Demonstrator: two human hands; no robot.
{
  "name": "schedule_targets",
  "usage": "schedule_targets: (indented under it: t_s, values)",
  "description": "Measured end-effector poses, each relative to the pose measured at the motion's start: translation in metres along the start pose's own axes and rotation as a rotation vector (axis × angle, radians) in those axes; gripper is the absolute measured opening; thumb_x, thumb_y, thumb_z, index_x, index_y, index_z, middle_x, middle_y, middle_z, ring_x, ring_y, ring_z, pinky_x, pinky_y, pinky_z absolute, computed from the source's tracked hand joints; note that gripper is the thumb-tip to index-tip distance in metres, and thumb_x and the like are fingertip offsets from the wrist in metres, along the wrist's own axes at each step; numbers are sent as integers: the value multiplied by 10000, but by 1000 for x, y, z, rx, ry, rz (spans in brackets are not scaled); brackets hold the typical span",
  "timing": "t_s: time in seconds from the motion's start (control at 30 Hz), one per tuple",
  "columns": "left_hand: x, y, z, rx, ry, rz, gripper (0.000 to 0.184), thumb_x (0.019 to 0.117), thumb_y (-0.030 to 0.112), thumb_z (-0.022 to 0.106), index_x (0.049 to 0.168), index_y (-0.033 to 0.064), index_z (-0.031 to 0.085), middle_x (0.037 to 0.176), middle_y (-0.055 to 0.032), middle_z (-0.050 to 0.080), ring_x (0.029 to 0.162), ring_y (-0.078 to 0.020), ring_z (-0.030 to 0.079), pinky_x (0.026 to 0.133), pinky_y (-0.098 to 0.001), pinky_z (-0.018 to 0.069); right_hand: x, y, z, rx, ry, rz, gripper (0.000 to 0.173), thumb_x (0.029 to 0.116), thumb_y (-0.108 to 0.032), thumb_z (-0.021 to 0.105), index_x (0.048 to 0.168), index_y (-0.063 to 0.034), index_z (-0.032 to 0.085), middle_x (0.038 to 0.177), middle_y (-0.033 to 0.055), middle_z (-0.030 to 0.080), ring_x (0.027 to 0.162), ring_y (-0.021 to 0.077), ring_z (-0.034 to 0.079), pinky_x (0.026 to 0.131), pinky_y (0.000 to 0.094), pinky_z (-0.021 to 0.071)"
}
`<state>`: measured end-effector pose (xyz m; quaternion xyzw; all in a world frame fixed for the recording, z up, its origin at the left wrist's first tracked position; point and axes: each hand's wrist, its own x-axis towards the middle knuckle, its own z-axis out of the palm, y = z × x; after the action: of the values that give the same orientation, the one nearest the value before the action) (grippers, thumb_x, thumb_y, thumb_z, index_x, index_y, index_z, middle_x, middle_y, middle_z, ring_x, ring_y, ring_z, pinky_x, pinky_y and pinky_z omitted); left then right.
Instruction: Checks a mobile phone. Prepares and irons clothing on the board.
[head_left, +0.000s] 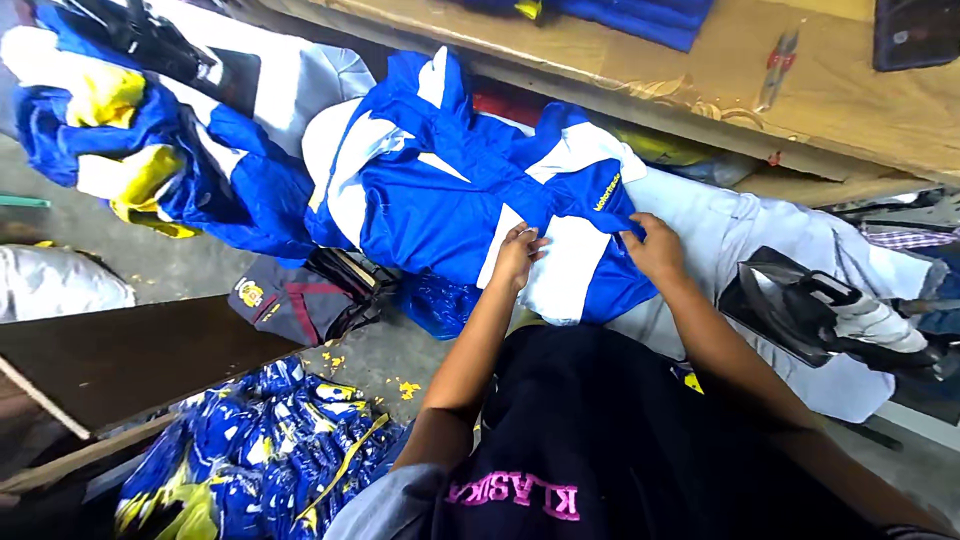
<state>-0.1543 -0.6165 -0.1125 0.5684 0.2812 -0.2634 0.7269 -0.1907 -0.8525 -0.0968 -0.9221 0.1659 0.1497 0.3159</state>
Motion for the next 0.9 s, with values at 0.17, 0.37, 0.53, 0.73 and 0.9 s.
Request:
schedule_targets:
  t_s: [0.17,0.37,0.53,0.73,0.9]
  values:
    - [4,-2,-2,10,-40,2,339,1080,125,466,1403,25,432,1132,-91,596,838,-127,629,728,-280,544,-5,4,1,20,0,11,501,1017,-251,644,1430,16,550,1416,291,569,1309,486,548,1080,667,405]
    - [8,-2,-9,42,-48,17,221,1074,119,478,1284,52,490,1009,-44,604,775,-98,618,689,-253,536,-14,4,4,-16,-71,51,731,942,-253,752,1548,-27,413,1492,287,503,1357,490,500,1094,712,342]
    - [13,16,-8,141,-166,136,219,1080,122,450,1288,64,482,1057,-39,614,852,-99,630,752,-272,538,-17,9,6,-38,11,47,787,913,-250,776,1559,-19,392,1444,331,507,1351,525,475,1089,709,348]
    - [27,47,0,750,-368,456,418,990,17,549,1400,-52,509,1436,-218,537,1241,-238,592,1015,-381,508,-36,4,20,25,382,-439,323,940,-121,654,1206,59,694,1219,295,658,1177,484,611,994,619,484]
    - [42,13,-9,1261,-275,682,369,927,152,735,1162,-123,667,1230,-346,624,1209,-506,581,1065,-656,424,-28,-8,18,122,465,-581,197,925,-94,647,1041,12,765,1101,213,714,1080,401,664,900,559,522]
